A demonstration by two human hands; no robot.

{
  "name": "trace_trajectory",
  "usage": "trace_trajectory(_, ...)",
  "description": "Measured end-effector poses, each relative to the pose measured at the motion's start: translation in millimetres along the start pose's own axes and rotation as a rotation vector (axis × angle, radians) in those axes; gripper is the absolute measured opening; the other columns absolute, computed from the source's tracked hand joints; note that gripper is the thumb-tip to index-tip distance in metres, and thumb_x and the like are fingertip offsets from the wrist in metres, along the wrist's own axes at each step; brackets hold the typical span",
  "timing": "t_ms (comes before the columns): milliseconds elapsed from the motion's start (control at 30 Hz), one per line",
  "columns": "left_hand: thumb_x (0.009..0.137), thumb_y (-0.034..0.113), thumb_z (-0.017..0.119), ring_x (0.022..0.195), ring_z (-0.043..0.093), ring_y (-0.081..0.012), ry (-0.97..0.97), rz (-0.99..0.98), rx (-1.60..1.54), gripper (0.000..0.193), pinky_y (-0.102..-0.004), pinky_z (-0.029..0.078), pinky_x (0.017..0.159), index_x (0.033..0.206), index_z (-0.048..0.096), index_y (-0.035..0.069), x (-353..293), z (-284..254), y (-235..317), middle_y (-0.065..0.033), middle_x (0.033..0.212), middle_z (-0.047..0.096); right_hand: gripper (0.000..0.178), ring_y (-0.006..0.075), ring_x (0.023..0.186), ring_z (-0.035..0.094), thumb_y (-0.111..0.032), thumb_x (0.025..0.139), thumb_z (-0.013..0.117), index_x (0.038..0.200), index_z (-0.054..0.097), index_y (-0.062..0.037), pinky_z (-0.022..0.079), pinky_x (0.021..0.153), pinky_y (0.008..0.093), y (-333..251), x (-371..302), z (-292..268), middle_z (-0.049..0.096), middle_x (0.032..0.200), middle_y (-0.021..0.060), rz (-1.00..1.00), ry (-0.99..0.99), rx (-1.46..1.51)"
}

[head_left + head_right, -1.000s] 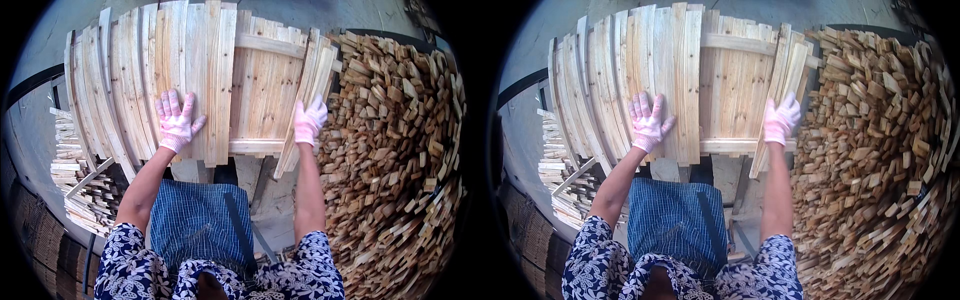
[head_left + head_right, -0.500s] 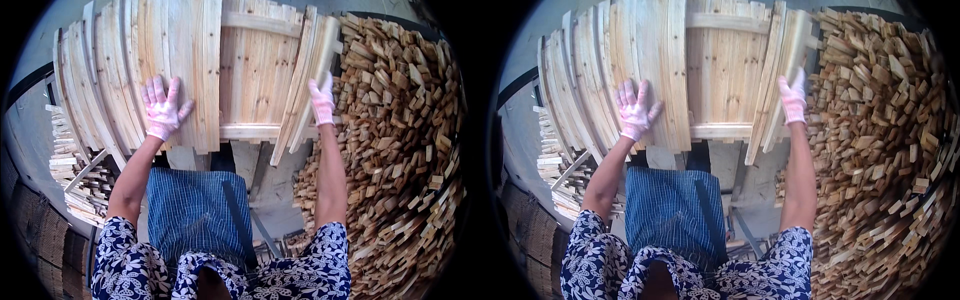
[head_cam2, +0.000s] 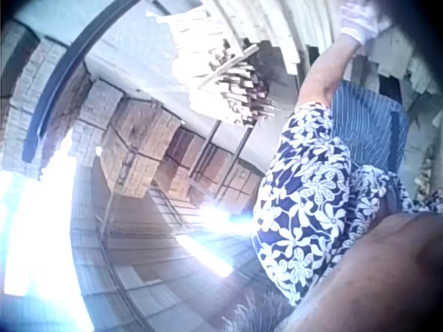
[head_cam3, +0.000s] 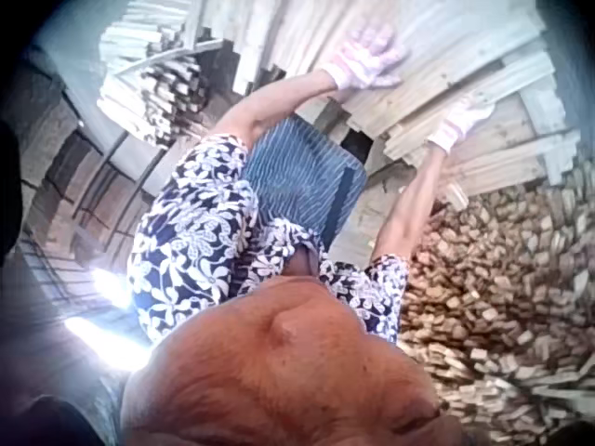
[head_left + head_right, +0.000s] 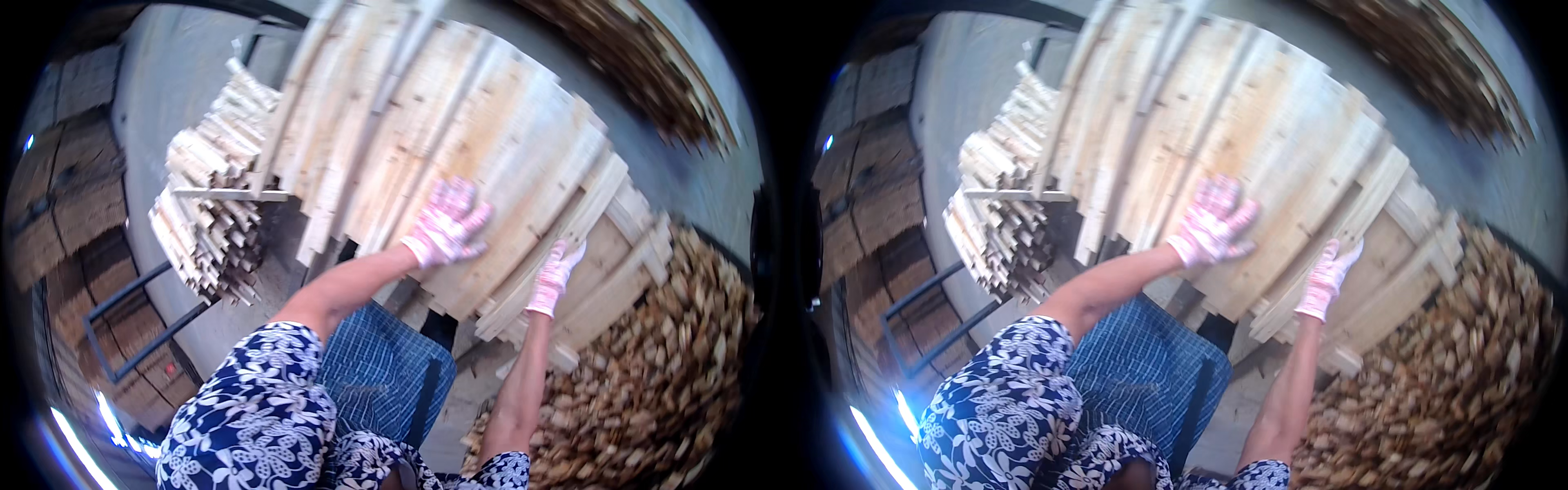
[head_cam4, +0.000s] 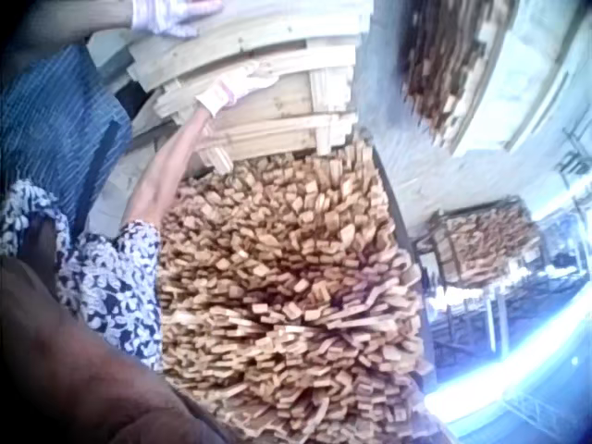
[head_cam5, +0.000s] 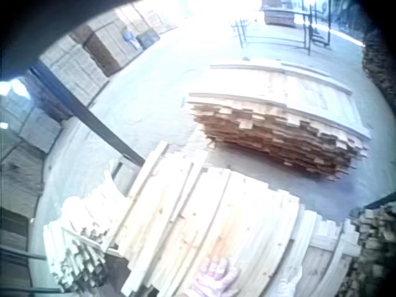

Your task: The person picks up bundles of thin wooden planks from a pile on the floor and places them onto a metal rack. The person wears pink gloves and repeatedly lifts and stacks the wood pieces to organize them.

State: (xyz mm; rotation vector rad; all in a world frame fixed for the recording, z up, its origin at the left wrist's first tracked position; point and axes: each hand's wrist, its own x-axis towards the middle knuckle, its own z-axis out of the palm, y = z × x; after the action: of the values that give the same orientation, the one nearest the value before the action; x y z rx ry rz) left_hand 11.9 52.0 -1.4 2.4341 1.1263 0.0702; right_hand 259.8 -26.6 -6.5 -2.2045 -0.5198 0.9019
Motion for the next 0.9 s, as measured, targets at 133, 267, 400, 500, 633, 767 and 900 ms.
trace_trajectory(133, 0.084, 0.061, 0.065, 0.144, 0.029, -0.0554, 0.144, 0.012, -0.057, 0.08, -0.069, 0.016, 0.118, 0.148, 0.045, 0.017, -10.1, 6.5, -3.8, -0.0334, 0.153, 0.034, 0.068, 0.0378, 0.136, 0.046, -0.037, 0.108, 0.047, 0.159, 0.017, -0.0033, 0.037, 0.113, 0.0398, 1.5, -12.7, 50.3, 0.038, 0.155, 0.0253, 0.048, 0.064, -0.129)
trace_trajectory(267, 0.081, 0.053, 0.069, 0.143, 0.031, -0.051, 0.213, -0.017, -0.129, 0.074, -0.0669, 0.02, 0.118, 0.143, 0.05, 0.017, -9.6, 3.9, 0.1, -0.0302, 0.148, 0.04, 0.066, 0.0371, 0.134, 0.049, -0.039, 0.108, 0.044, 0.16, 0.019, -0.0059, 0.04, 0.11, 0.0405, -15.8, -17.7, 48.1, 0.039, 0.154, 0.0264, 0.09, 0.067, -0.108)
trace_trajectory(400, 0.08, 0.039, 0.071, 0.123, 0.051, -0.0424, 0.268, -0.024, -0.207, 0.059, -0.0577, 0.036, 0.11, 0.131, 0.06, 0.012, -4.1, -48.1, -16.0, -0.0264, 0.13, 0.053, 0.066, 0.0376, 0.13, 0.051, -0.038, 0.107, 0.046, 0.16, 0.02, -0.008, 0.041, 0.109, 0.042, -20.7, -12.1, 36.8, 0.043, 0.15, 0.0263, 0.075, 0.049, -0.311)
trace_trajectory(500, 0.083, 0.039, 0.071, 0.108, 0.057, -0.0364, 0.114, -0.412, -0.056, 0.064, -0.049, 0.045, 0.099, 0.136, 0.053, 0.009, -10.2, -138.7, -86.3, -0.0224, 0.12, 0.056, 0.068, 0.0394, 0.126, 0.053, -0.034, 0.104, 0.052, 0.159, 0.023, -0.0069, 0.041, 0.109, 0.0439, -86.1, -29.4, 34.3, 0.045, 0.147, 0.026, 0.02, 0.109, -0.635)
trace_trajectory(633, 0.089, 0.042, 0.069, 0.112, 0.057, -0.0377, 0.079, -0.577, 0.099, 0.078, -0.0472, 0.046, 0.099, 0.151, 0.034, 0.009, -42.5, -132.1, -161.4, -0.0236, 0.127, 0.054, 0.073, 0.0463, 0.126, 0.051, -0.036, 0.099, 0.061, 0.158, 0.026, -0.0095, 0.043, 0.108, 0.0456, -102.0, -67.3, 123.1, 0.041, 0.145, 0.0327, -0.388, -0.242, -0.279)
trace_trajectory(767, 0.088, 0.033, 0.069, 0.114, 0.057, -0.0383, -0.039, -0.523, -0.039, 0.083, -0.0472, 0.048, 0.095, 0.157, 0.028, 0.01, -32.4, -142.1, -176.1, -0.024, 0.129, 0.054, 0.078, 0.0464, 0.123, 0.05, -0.035, 0.096, 0.065, 0.159, 0.025, -0.014, 0.045, 0.104, 0.0479, -191.7, -141.2, 231.9, 0.039, 0.142, 0.0312, -0.206, -0.309, -0.657)
trace_trajectory(900, 0.085, 0.022, 0.066, 0.094, 0.06, -0.0367, 0.073, -0.305, -0.035, 0.073, -0.0489, 0.049, 0.083, 0.151, 0.038, 0.009, -61.0, -181.2, -211.6, -0.0201, 0.112, 0.06, 0.081, 0.0461, 0.119, 0.051, -0.035, 0.094, 0.066, 0.159, 0.022, -0.0162, 0.046, 0.101, 0.0523, -151.4, -143.4, 251.9, 0.04, 0.136, 0.0285, -0.293, -0.162, -0.749)
